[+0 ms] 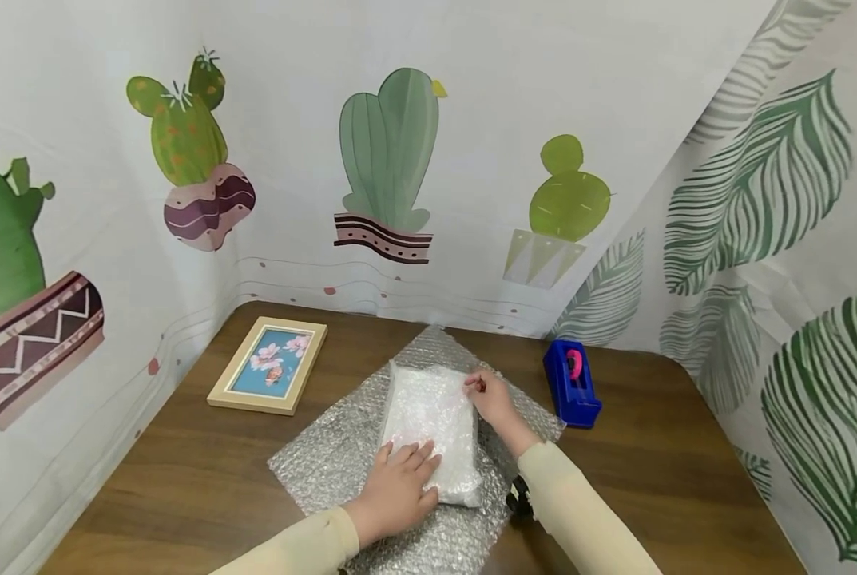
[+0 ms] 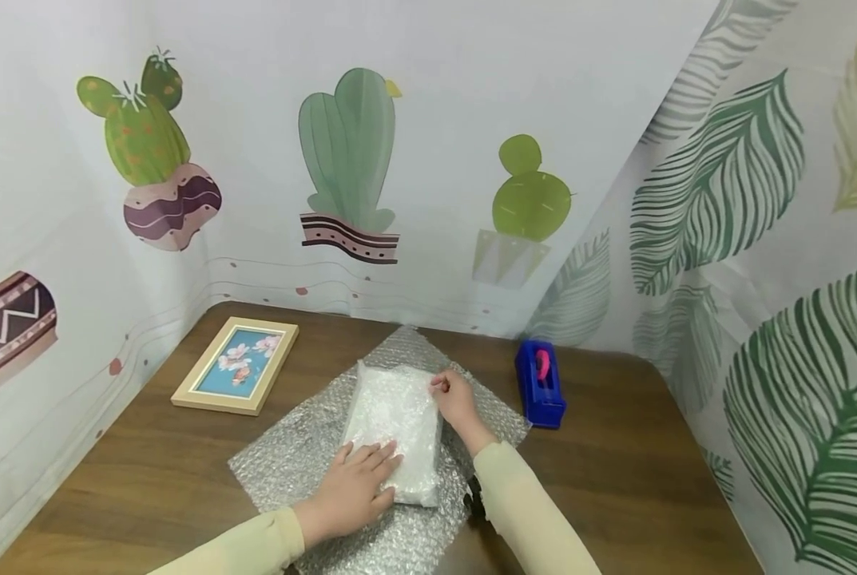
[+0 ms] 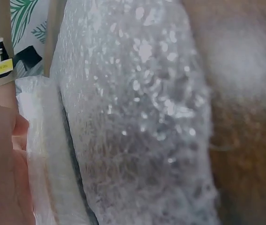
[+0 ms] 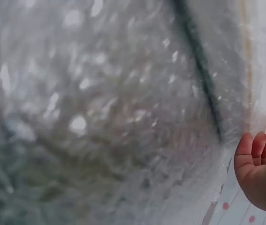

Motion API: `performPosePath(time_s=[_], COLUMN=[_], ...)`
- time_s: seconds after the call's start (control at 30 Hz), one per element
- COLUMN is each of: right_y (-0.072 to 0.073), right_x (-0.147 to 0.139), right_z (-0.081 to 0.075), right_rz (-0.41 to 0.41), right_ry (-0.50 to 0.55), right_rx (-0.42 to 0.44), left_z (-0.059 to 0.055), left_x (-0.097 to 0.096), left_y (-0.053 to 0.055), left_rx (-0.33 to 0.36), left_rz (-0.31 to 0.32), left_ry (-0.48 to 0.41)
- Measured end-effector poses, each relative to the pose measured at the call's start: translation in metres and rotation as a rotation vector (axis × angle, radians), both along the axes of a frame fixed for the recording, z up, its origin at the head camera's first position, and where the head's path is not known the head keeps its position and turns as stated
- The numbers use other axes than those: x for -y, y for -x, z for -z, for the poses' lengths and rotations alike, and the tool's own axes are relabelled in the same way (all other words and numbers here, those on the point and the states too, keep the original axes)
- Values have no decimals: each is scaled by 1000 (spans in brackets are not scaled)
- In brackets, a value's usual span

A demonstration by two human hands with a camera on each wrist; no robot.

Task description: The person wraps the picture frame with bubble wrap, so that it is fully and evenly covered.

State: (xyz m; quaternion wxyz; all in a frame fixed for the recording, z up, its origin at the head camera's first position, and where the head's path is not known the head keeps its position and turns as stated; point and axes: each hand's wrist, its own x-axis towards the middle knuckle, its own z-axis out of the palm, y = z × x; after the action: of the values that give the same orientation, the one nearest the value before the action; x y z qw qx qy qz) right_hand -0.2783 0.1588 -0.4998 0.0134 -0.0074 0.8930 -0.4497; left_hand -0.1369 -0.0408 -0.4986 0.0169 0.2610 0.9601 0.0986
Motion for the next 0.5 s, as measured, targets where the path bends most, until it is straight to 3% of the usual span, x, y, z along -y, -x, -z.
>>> performPosePath(time_s=[0.2, 0.37, 0.5], right_y=[10, 13, 13], right_x=[5, 7, 7], right_z=[-1, -4, -5], right_rz=[100, 145, 183], right_ry=[98, 104, 189], right_rx=[114, 135, 156], left_z=[-1, -1, -2], left_x=[1, 0, 0], left_y=[1, 0, 1], left_rx=[-2, 6, -2], left_rz=[-2, 2, 11], left_ry=[-25, -27, -26])
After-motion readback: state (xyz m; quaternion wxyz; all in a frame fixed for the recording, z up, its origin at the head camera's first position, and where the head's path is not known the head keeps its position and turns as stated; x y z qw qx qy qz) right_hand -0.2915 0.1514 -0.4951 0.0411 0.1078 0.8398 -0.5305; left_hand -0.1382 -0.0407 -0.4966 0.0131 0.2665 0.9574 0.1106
